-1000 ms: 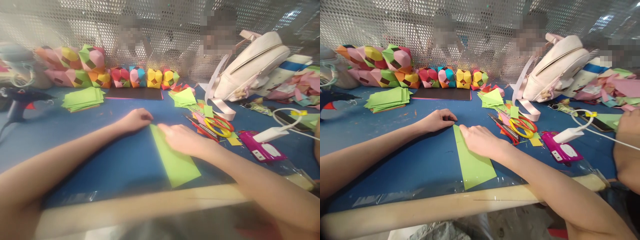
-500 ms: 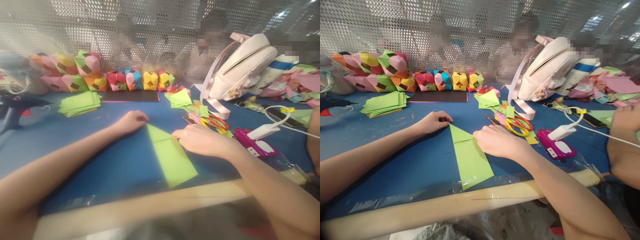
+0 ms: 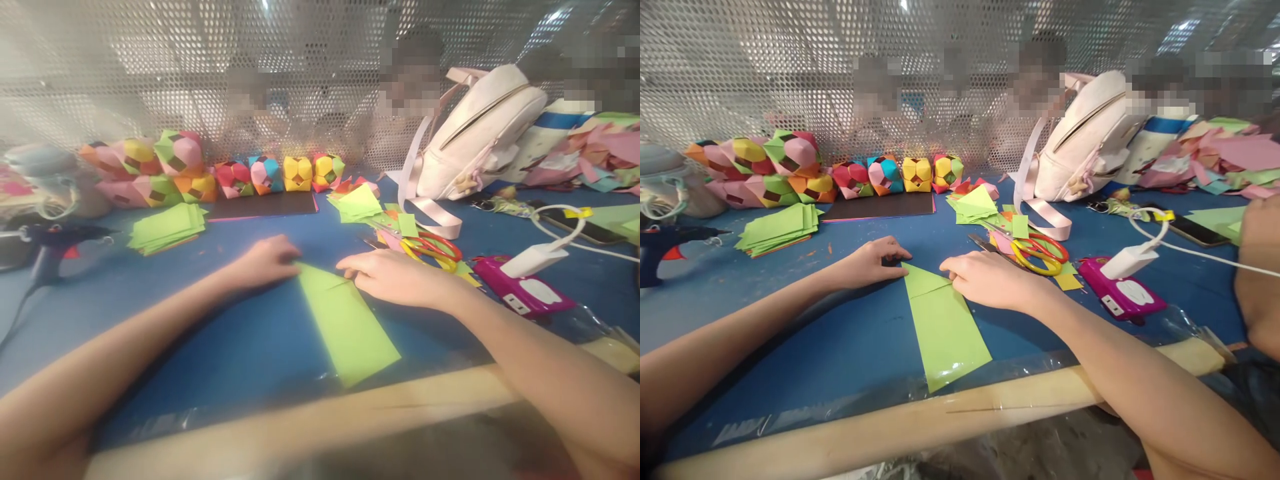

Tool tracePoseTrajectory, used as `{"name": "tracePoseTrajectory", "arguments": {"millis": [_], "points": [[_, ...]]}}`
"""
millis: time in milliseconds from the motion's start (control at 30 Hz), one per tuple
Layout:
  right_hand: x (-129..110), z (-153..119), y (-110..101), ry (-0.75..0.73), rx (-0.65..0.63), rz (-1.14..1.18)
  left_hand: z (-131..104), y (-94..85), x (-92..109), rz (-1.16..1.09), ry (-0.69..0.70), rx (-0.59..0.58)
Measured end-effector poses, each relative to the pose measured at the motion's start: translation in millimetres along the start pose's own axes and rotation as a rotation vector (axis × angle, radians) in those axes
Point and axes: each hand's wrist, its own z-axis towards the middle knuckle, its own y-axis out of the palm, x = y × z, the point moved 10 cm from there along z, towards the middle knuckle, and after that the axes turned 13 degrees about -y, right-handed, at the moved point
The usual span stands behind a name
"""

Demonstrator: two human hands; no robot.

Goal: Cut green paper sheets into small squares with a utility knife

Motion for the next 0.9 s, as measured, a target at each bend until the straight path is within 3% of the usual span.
{"name": "tracePoseTrajectory", "arguments": {"millis": [233, 433, 567, 667, 767, 900], "points": [[8, 2, -2, 0.070, 0.087, -0.010, -2, -3.6, 8, 0.021, 0.035, -0.007], [18, 7, -1, 0.126, 0.207, 0.211, -1, -9.0, -5, -0.192, -0.098, -0.010], [40, 6, -22, 0.152, 0.433, 0.299, -2, -30.0, -27, -0.398, -0.235, 0.182], [56, 4, -30, 0.168, 0.523, 0.317, -5, -37.8, -33, -0.461, -0.261, 0.282], [56, 4, -38, 0.103, 0.599, 0.279, -9, -40.1, -22, -0.359, -0.221, 0.332], [8, -3, -57, -0.181, 0.709, -0.168, -27, -53.2, 25, -0.073, -0.002, 0.493]]}}
